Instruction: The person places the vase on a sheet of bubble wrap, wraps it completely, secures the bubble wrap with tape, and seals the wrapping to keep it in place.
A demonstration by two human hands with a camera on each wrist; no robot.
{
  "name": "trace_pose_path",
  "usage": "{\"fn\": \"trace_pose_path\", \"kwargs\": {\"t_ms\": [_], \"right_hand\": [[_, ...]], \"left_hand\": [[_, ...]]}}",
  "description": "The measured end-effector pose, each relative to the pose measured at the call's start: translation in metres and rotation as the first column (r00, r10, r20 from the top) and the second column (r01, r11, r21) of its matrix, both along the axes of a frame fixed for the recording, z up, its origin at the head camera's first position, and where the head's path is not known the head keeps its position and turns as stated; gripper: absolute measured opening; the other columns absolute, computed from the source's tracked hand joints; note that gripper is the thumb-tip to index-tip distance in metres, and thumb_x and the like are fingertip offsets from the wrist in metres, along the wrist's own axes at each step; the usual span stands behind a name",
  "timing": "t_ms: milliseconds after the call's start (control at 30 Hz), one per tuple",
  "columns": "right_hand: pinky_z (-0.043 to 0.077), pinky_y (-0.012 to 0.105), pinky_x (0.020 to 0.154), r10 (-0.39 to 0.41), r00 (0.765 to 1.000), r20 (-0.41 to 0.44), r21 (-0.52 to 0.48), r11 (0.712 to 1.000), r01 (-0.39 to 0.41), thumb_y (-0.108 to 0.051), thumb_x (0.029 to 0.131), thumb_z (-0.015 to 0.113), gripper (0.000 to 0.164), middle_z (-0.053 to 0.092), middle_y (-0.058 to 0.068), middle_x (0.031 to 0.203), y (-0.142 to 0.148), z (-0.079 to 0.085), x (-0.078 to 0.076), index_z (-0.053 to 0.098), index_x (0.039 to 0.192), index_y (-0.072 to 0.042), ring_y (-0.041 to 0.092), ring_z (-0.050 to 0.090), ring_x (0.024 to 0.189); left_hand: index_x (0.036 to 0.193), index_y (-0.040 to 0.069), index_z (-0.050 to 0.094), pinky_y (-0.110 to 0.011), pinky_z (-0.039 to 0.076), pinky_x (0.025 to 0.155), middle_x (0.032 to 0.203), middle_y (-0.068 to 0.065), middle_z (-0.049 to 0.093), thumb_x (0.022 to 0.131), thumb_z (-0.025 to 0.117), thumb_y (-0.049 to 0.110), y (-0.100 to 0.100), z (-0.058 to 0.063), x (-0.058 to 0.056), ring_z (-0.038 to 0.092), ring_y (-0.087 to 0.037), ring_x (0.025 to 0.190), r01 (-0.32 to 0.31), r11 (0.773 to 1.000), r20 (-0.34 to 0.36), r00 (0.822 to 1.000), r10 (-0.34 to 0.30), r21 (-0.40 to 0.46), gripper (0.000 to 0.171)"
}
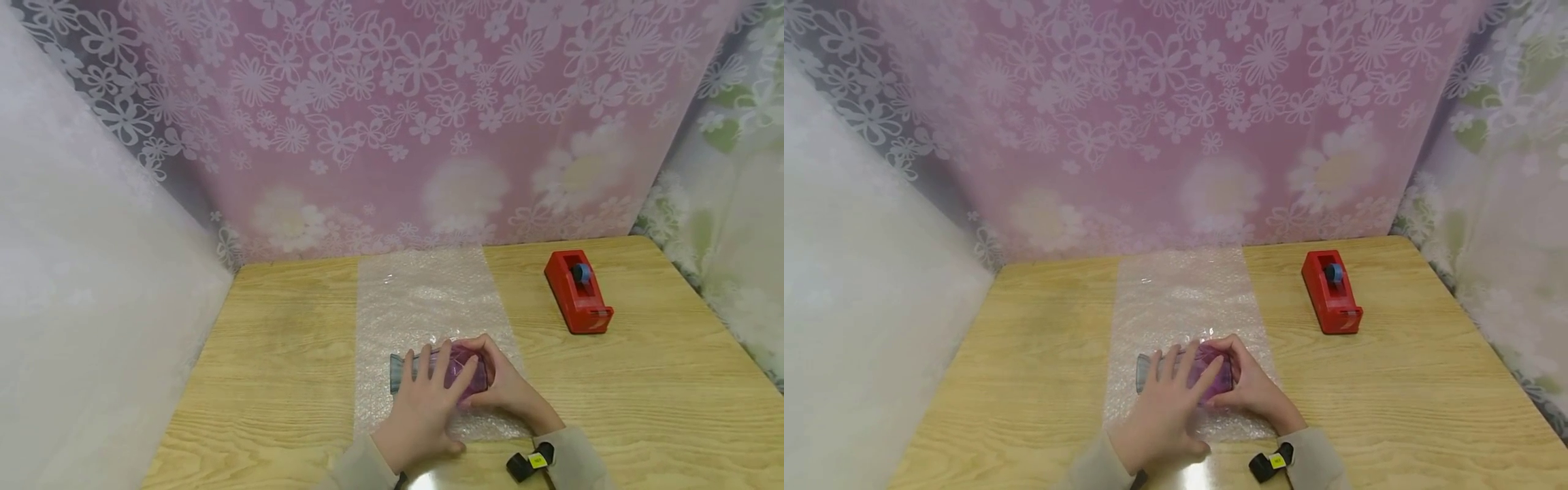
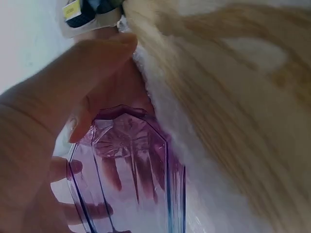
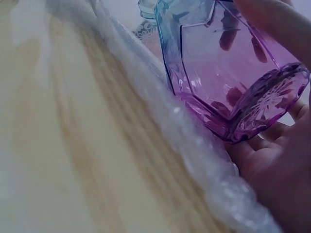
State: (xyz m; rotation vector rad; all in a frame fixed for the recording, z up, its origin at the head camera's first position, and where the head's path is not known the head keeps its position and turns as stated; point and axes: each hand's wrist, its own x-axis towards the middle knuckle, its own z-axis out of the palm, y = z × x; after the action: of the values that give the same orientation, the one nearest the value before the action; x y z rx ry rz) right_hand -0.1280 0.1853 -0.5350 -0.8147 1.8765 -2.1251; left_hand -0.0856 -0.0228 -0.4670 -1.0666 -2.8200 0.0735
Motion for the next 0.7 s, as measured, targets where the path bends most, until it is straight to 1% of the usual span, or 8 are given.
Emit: {"fn": "trace_pose_path", "kwargs": {"t_ms": [100, 133, 267, 400, 467, 567, 700], "right_hand": [[0.043, 0.027, 0.103, -0.006, 1.0, -0.001, 0.01, 1.0, 0.006, 0.008, 0.068, 0.084, 0.083, 0.045, 0.008, 0.145, 0.0, 0.0, 0.0, 0.033, 0.133, 0.004, 0.015, 0.049, 0.129], [0.042, 0.027, 0.103, -0.004, 1.0, -0.008, 0.006, 1.0, 0.004, 0.008, 0.067, 0.084, 0.084, 0.045, 0.009, 0.145, 0.0, 0.0, -0.001, 0.033, 0.133, 0.005, 0.015, 0.049, 0.129], [0.041, 0.026, 0.104, -0.003, 1.0, -0.005, 0.0, 1.0, 0.003, 0.009, 0.066, 0.085, 0.085, 0.045, 0.008, 0.145, 0.0, -0.001, -0.001, 0.033, 0.133, 0.005, 0.015, 0.048, 0.13], [0.041, 0.024, 0.103, -0.013, 1.0, -0.016, 0.022, 1.0, 0.013, 0.006, 0.066, 0.086, 0.084, 0.045, 0.006, 0.144, 0.0, -0.001, 0.0, 0.034, 0.133, 0.005, 0.013, 0.048, 0.128], [0.042, 0.025, 0.102, -0.015, 1.0, -0.013, 0.02, 1.0, 0.015, 0.005, 0.066, 0.086, 0.084, 0.046, 0.005, 0.144, 0.0, -0.001, 0.0, 0.034, 0.132, 0.005, 0.013, 0.049, 0.128], [0.043, 0.025, 0.102, -0.014, 1.0, -0.021, 0.013, 1.0, 0.015, 0.005, 0.067, 0.086, 0.084, 0.045, 0.007, 0.143, 0.0, 0.0, -0.001, 0.034, 0.132, 0.006, 0.013, 0.049, 0.128], [0.041, 0.023, 0.103, -0.036, 0.998, -0.05, 0.04, 0.999, 0.038, 0.004, 0.066, 0.087, 0.083, 0.047, 0.007, 0.143, -0.001, -0.001, -0.002, 0.035, 0.131, 0.006, 0.011, 0.048, 0.128]], "left_hand": [[0.16, 0.026, 0.005, -0.067, 0.028, 0.106, 0.16, -0.023, 0.015, 0.05, 0.078, 0.08, 0.002, -0.002, 0.003, 0.031, -0.05, 0.138, -0.002, 1.0, 0.005, 1.0, 0.002, -0.004, 0.143], [0.16, 0.026, 0.005, -0.067, 0.028, 0.106, 0.16, -0.023, 0.015, 0.05, 0.079, 0.08, 0.002, -0.003, 0.004, 0.03, -0.051, 0.138, -0.003, 1.0, 0.0, 1.0, 0.003, -0.004, 0.143], [0.16, 0.025, 0.005, -0.067, 0.026, 0.107, 0.161, -0.024, 0.013, 0.046, 0.08, 0.08, 0.003, -0.006, 0.006, 0.029, -0.051, 0.139, -0.01, 1.0, -0.027, 1.0, 0.01, -0.001, 0.147], [0.16, 0.022, 0.004, -0.069, 0.026, 0.106, 0.16, -0.026, 0.015, 0.047, 0.08, 0.079, 0.004, -0.01, 0.007, 0.028, -0.053, 0.139, -0.004, 1.0, -0.067, 0.998, 0.003, -0.007, 0.147], [0.16, 0.022, 0.006, -0.07, 0.026, 0.105, 0.159, -0.026, 0.016, 0.049, 0.081, 0.075, 0.005, -0.012, 0.007, 0.028, -0.053, 0.138, -0.007, 1.0, -0.096, 0.995, 0.006, -0.01, 0.144], [0.159, 0.022, 0.014, -0.07, 0.027, 0.104, 0.157, -0.027, 0.02, 0.051, 0.083, 0.07, 0.007, -0.014, 0.006, 0.031, -0.054, 0.136, -0.016, 1.0, -0.146, 0.989, 0.016, 0.0, 0.137], [0.156, 0.023, 0.027, -0.071, 0.03, 0.102, 0.153, -0.027, 0.028, 0.058, 0.082, 0.063, 0.011, -0.016, 0.005, 0.035, -0.053, 0.133, -0.024, 0.999, -0.211, 0.977, 0.029, 0.024, 0.119]]}}
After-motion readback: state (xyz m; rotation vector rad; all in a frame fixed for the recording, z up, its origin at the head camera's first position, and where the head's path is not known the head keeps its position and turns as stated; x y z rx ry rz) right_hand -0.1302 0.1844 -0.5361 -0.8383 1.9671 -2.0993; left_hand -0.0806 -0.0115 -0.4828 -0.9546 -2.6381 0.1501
